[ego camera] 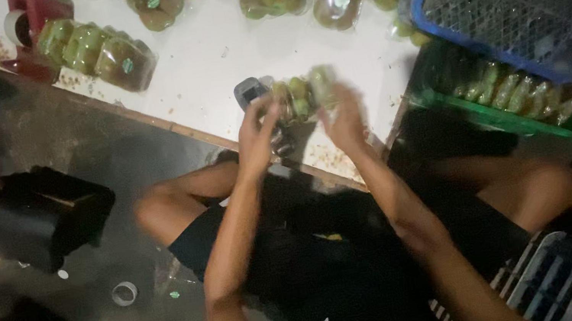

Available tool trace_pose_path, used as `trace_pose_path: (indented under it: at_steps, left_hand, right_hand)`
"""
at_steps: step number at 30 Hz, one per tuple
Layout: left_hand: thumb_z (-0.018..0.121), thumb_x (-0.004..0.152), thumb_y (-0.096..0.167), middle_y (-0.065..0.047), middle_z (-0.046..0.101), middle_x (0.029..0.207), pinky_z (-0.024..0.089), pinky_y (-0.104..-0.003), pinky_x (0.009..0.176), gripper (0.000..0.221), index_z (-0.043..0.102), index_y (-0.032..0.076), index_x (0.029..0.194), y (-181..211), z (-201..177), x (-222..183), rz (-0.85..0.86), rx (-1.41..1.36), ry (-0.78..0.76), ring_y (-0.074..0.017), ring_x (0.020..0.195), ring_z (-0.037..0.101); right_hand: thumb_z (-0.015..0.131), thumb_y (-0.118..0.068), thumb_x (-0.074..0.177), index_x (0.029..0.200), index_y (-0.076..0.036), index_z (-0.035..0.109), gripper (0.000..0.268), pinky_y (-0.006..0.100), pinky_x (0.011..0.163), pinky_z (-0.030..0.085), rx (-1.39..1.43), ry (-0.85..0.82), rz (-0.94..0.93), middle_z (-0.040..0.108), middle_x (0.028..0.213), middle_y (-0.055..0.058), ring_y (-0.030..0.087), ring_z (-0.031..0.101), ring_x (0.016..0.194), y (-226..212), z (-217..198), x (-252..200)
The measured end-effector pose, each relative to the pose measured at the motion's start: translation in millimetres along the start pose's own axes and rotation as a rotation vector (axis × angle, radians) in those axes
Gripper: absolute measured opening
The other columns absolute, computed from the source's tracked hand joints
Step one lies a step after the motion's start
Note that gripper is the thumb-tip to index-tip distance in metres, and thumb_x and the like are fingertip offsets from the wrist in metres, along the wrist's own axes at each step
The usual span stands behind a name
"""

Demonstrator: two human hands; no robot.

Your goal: The person seals bags of food items by hand using a plastic sealer and places the finished bags into a crate.

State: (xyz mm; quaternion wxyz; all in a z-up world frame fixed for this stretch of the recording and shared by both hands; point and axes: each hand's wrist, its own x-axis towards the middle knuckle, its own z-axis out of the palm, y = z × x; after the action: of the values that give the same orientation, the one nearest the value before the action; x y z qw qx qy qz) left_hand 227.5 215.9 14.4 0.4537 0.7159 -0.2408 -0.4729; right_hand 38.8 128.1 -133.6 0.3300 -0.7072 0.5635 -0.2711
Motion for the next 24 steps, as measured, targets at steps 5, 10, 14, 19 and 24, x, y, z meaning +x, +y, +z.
trace_pose_path:
  at_steps: [5, 10, 14, 19, 24]
  left_hand:
    - [0.072, 0.088, 0.051, -0.019, 0.074, 0.114, 0.055, -0.039, 0.092, 0.064, 0.068, -0.001, 0.125, -21, 74, 186, 0.352, 0.275, 0.014, -0.0306, 0.104, 0.073]
    - [0.08, 0.071, 0.056, -0.018, 0.076, 0.105, 0.053, -0.047, 0.093, 0.067, 0.072, 0.004, 0.112, -41, 182, 287, 0.26, 0.506, 0.115, -0.0351, 0.101, 0.071]
    - [0.084, 0.062, 0.053, -0.016, 0.073, 0.103, 0.05, -0.055, 0.088, 0.06, 0.073, 0.008, 0.099, -62, 218, 299, 0.286, 0.826, 0.286, -0.041, 0.101, 0.066]
    - [0.08, 0.076, 0.051, -0.022, 0.076, 0.101, 0.059, -0.04, 0.082, 0.069, 0.057, -0.002, 0.114, -43, 193, 258, 0.14, 0.298, 0.052, -0.0335, 0.09, 0.075]
    - [0.087, 0.077, 0.046, -0.025, 0.059, 0.131, 0.05, -0.047, 0.095, 0.086, 0.049, 0.0, 0.139, -9, 99, 102, 0.199, 0.237, -0.456, -0.0357, 0.116, 0.06]
  right_hand:
    - [0.085, -0.032, 0.084, 0.157, -0.009, 0.024, 0.098, 0.056, 0.116, 0.035, -0.022, -0.301, -0.084, 0.027, 0.159, 0.026, 0.044, 0.031, 0.146, 6, 6, -13]
    - [0.08, -0.026, 0.087, 0.159, -0.007, 0.025, 0.093, 0.055, 0.116, 0.037, 0.149, -0.238, -0.079, 0.032, 0.159, 0.025, 0.044, 0.036, 0.145, 31, 7, -12]
    - [0.073, -0.023, 0.096, 0.155, -0.005, 0.035, 0.071, 0.049, 0.112, 0.048, 0.328, -0.168, 0.0, 0.052, 0.15, 0.02, 0.037, 0.054, 0.138, 48, -8, -12]
    - [0.073, -0.015, 0.097, 0.138, -0.004, 0.052, 0.047, 0.039, 0.094, 0.056, 0.479, 0.14, 0.265, 0.064, 0.133, 0.014, 0.025, 0.064, 0.118, 60, -28, 23]
    - [0.072, -0.018, 0.102, 0.139, -0.005, 0.054, 0.043, 0.038, 0.096, 0.054, 0.773, 0.072, 0.143, 0.067, 0.127, 0.014, 0.024, 0.064, 0.112, 50, -65, 26]
